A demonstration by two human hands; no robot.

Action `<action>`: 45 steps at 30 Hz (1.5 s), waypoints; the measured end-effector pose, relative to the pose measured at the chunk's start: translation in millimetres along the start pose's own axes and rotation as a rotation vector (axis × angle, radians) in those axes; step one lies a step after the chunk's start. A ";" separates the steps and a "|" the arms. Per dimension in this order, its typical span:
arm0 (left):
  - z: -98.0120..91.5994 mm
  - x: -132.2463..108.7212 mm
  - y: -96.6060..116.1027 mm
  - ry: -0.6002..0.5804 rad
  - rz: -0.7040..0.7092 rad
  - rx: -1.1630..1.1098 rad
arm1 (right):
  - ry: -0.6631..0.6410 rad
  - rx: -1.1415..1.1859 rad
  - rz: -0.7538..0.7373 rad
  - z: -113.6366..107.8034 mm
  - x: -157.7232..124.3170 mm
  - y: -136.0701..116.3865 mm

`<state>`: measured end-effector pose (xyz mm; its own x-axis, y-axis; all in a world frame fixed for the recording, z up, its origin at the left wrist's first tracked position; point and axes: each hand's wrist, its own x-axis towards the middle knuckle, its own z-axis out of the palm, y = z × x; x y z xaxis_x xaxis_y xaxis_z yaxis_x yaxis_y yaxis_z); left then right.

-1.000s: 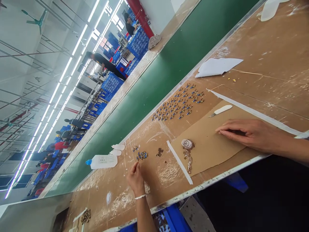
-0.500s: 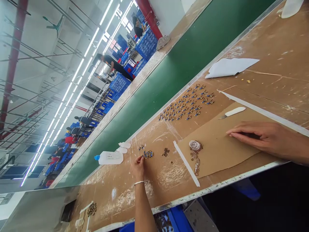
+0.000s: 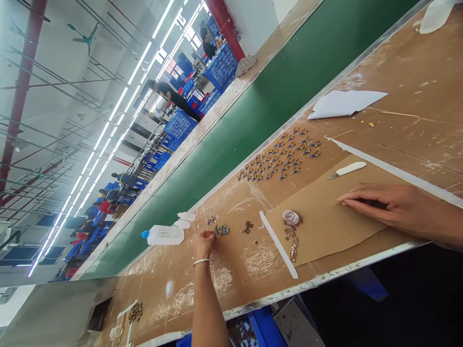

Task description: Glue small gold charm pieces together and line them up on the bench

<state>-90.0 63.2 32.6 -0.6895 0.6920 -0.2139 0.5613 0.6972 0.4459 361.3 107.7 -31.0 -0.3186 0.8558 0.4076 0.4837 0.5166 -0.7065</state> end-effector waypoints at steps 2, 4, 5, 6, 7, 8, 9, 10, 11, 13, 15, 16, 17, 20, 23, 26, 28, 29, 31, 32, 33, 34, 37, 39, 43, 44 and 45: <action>-0.9 -0.4 -2.9 0.006 -0.014 -0.054 | -0.017 -0.002 0.014 0.3 -0.8 1.3; -3.0 -3.2 -6.5 0.017 -0.022 -0.120 | -0.027 0.004 0.020 0.3 -1.1 2.4; -4.5 -5.9 -8.1 0.023 -0.023 -0.158 | -0.036 0.008 0.022 0.2 -1.0 2.8; -6.2 -9.6 -9.3 0.030 -0.020 -0.200 | -0.038 0.014 0.022 0.0 -0.7 2.8; -7.9 -14.5 -9.8 0.041 -0.013 -0.247 | -0.041 0.021 0.022 -0.3 -0.3 2.4; -9.2 -20.8 -9.5 0.056 -0.001 -0.300 | -0.034 0.031 0.018 -0.7 0.3 1.7; -9.7 -28.5 -8.0 0.073 0.016 -0.360 | -0.029 0.042 0.012 -1.1 1.0 0.5; -9.1 -37.7 -5.2 0.091 0.038 -0.427 | -0.022 0.053 0.002 -1.6 1.7 -0.9; -7.0 -48.2 -1.0 0.105 0.065 -0.500 | -0.015 0.063 -0.008 -2.1 2.3 -2.3; 2.2 -72.0 11.9 0.111 0.117 -0.633 | -0.022 0.077 -0.018 -3.0 3.2 -4.5; 17.4 -97.0 29.4 0.071 0.153 -0.730 | -0.033 0.080 -0.022 -3.6 3.4 -4.7; 26.3 -108.7 39.1 0.042 0.169 -0.771 | -0.038 0.079 -0.025 -3.7 3.1 -3.8; 35.4 -119.3 49.1 0.009 0.187 -0.816 | -0.043 0.075 -0.027 -3.6 2.8 -2.5; 59.8 -140.6 77.0 -0.086 0.274 -0.802 | -0.047 0.070 -0.041 -2.5 2.0 2.4; 76.5 -145.7 98.9 -0.152 0.383 -0.662 | -0.024 0.083 -0.049 -1.3 1.9 5.8; 86.7 -142.3 114.8 -0.151 0.491 -0.493 | -0.027 0.085 -0.043 -2.0 2.3 6.6; 90.6 -139.7 122.9 -0.132 0.573 -0.368 | -0.034 0.081 -0.044 -3.5 2.6 6.1; 91.7 -138.9 126.2 -0.124 0.605 -0.314 | -0.042 0.078 -0.044 -4.5 2.8 5.7; 92.8 -138.0 131.4 -0.123 0.639 -0.246 | -0.053 0.074 -0.041 -6.3 3.3 4.9; 92.8 -137.6 133.3 -0.123 0.645 -0.225 | -0.057 0.073 -0.038 -7.0 3.5 4.7; 92.6 -137.2 134.7 -0.121 0.644 -0.210 | -0.056 0.073 -0.036 -7.5 3.7 4.6; 92.4 -136.6 135.8 -0.120 0.642 -0.194 | -0.054 0.075 -0.034 -7.8 3.8 4.7; 92.0 -134.3 137.5 -0.110 0.642 -0.152 | -0.044 0.096 -0.032 -7.4 3.8 5.9; 92.4 -132.9 138.6 -0.106 0.652 -0.132 | -0.044 0.115 -0.030 -6.7 3.7 6.8; 93.4 -132.2 142.6 -0.073 0.654 -0.100 | -0.039 0.125 -0.042 -5.5 3.9 8.0; 93.6 -132.4 143.9 -0.061 0.652 -0.089 | -0.036 0.126 -0.048 -5.2 4.0 8.3; 93.6 -132.8 145.2 -0.053 0.652 -0.077 | -0.032 0.126 -0.053 -5.0 4.1 8.6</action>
<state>126.0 90.1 44.4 -0.1943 0.9777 0.0791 0.8208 0.1179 0.5590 368.2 115.7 -32.5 -0.3675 0.8252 0.4289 0.3598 0.5514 -0.7527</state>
